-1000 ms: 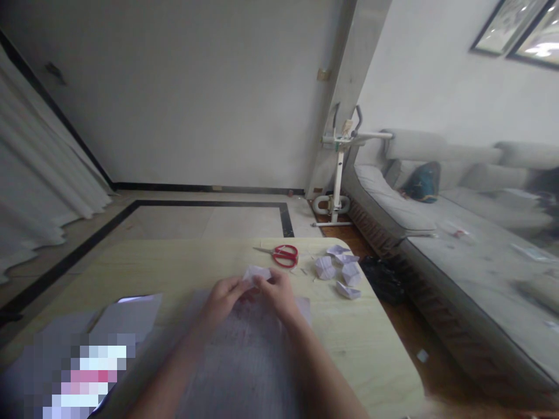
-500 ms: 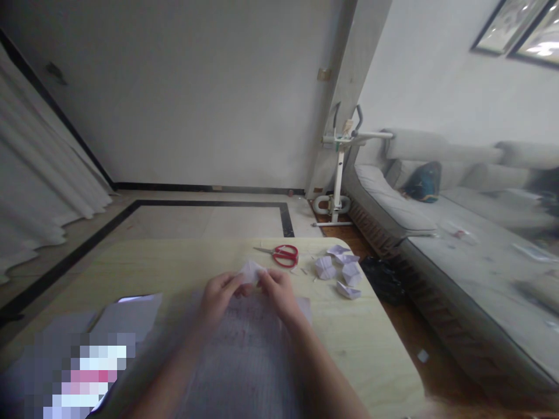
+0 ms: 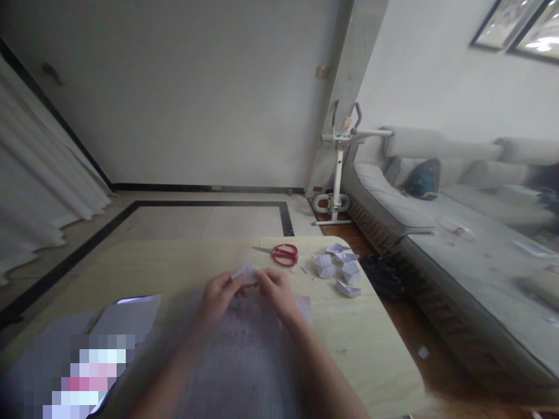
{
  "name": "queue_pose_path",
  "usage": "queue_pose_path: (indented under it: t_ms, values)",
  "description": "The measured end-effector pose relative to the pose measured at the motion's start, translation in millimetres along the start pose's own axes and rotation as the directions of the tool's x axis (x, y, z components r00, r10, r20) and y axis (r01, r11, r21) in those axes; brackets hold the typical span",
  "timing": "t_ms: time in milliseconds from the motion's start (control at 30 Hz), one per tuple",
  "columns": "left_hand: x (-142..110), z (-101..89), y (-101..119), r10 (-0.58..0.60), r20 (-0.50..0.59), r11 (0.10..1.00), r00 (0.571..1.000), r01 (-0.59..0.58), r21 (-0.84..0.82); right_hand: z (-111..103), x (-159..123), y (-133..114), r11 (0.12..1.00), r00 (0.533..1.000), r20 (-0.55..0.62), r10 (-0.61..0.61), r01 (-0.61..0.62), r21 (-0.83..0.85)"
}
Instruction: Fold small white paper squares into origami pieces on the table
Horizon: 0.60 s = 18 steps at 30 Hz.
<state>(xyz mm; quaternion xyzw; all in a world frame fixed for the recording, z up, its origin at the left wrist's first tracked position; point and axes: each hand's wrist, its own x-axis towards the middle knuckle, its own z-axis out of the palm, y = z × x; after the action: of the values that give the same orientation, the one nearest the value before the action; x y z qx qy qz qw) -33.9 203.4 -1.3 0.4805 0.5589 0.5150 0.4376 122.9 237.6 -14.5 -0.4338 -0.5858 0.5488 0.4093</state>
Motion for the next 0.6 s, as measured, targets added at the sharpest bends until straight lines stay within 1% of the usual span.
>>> queue_pose_path:
  t_ms: [100, 233, 400, 500, 600]
  values:
    - [0.9, -1.6, 1.6, 0.005, 0.021, 1.000, 1.000, -0.005, 0.001, 0.3, 0.1, -0.3, 0.998, 0.999, -0.038, -0.007, 0.009, 0.058]
    - [3.9, -4.9, 0.8, 0.003, 0.056, 1.000, 0.998, -0.003, -0.004, -1.9, 1.0, 0.8, 0.998, 0.996, -0.078, -0.032, 0.036, 0.052]
    - [5.2, -9.3, -5.7, 0.056, 0.057, 0.998, 0.997, -0.058, 0.033, -2.1, 1.9, 3.1, 0.997, 0.998, -0.058, 0.026, -0.021, 0.074]
    - [3.5, -7.2, -5.8, 0.066, 0.016, 0.997, 0.998, -0.067, 0.031, -0.4, 1.6, 0.5, 1.000, 0.998, -0.070, 0.003, -0.001, 0.026]
    - [1.3, -1.2, -0.8, -0.001, 0.030, 0.998, 1.000, 0.003, -0.065, 0.9, 0.6, -3.7, 0.994, 0.992, -0.098, -0.074, 0.066, -0.084]
